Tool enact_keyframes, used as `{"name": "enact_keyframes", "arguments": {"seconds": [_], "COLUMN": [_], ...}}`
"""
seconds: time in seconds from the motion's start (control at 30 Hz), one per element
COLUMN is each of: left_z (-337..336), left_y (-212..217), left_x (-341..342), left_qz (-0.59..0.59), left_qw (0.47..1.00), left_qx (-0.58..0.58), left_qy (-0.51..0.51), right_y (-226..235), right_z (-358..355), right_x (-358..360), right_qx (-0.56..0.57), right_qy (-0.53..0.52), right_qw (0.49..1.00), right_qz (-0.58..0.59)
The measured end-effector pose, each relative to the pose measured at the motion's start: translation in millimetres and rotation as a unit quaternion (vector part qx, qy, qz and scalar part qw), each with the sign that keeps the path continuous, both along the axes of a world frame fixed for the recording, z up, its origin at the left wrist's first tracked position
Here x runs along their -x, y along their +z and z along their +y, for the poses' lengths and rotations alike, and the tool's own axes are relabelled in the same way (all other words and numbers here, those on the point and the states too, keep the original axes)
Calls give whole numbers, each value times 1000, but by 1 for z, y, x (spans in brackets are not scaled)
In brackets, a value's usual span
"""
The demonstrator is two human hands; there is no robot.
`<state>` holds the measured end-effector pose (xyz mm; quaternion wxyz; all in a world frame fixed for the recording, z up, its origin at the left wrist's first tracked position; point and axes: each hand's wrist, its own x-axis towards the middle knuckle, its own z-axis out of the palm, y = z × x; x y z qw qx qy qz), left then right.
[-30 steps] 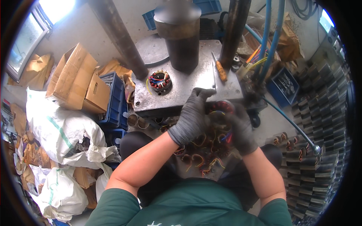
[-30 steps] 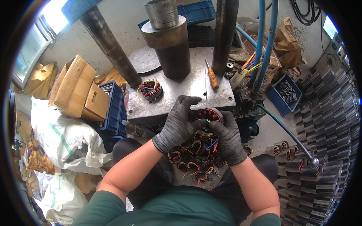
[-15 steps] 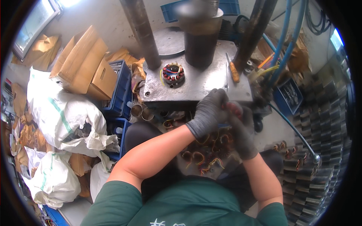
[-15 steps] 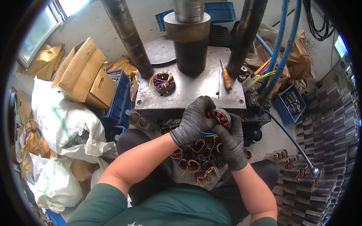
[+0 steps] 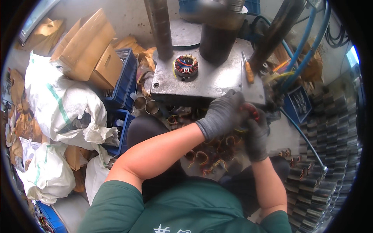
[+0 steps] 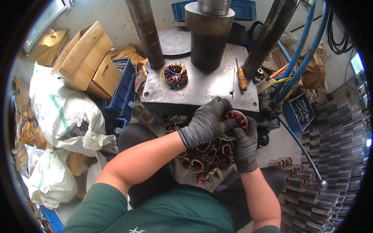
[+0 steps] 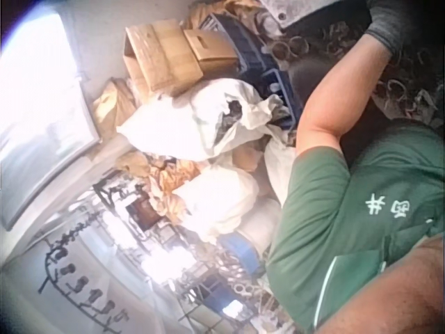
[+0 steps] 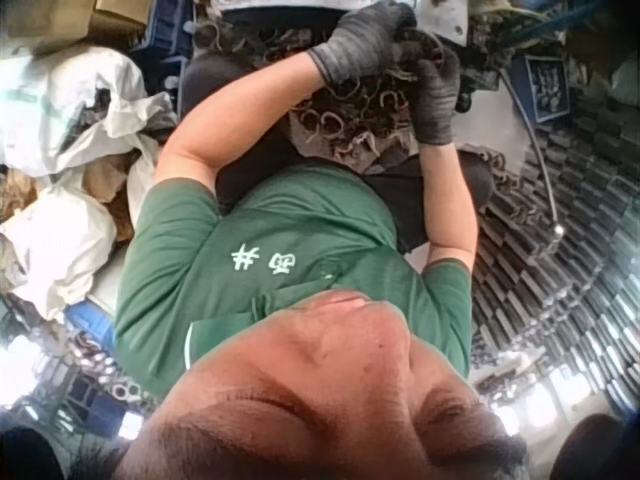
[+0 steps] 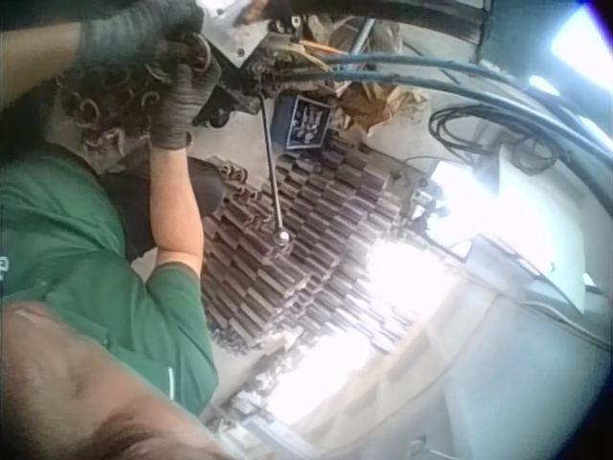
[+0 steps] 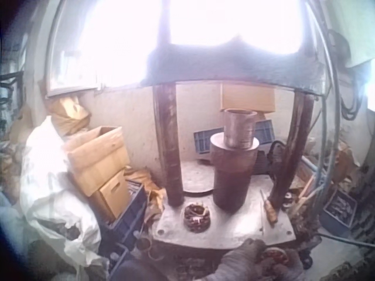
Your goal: The person is using a hydraulic press to assemble metal components and then uses a screwdriver-like tool for detailed adjustment.
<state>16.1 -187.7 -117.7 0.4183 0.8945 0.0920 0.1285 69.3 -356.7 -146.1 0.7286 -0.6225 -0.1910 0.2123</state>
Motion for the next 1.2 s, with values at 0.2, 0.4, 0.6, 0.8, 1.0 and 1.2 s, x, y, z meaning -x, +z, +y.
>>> {"name": "enact_keyframes", "arguments": {"seconds": [0.2, 0.4, 0.6, 0.8, 1.0, 1.2], "left_z": [-2, -1, 9, 9, -1, 16], "left_y": [0, -2, 6, 11, -8, 8], "left_x": [-6, -10, -6, -6, 0, 22], "left_qz": [30, 73, 109, 116, 21, -128], "left_qw": [998, 996, 992, 991, 999, 960], "left_qx": [-32, -10, -61, -57, 6, -18], "left_qy": [47, 48, -35, -17, -30, -248], "right_y": [12, 6, -17, -3, -7, 16], "right_z": [10, 7, -5, 3, -11, -23], "right_x": [16, 13, 2, 13, -4, -18], "right_qx": [26, 43, 64, 72, 61, -67], "right_qy": [4, 33, 34, 61, 44, 51], "right_qw": [999, 996, 993, 986, 992, 987], "right_qz": [-19, -65, -97, -135, -97, 135]}}
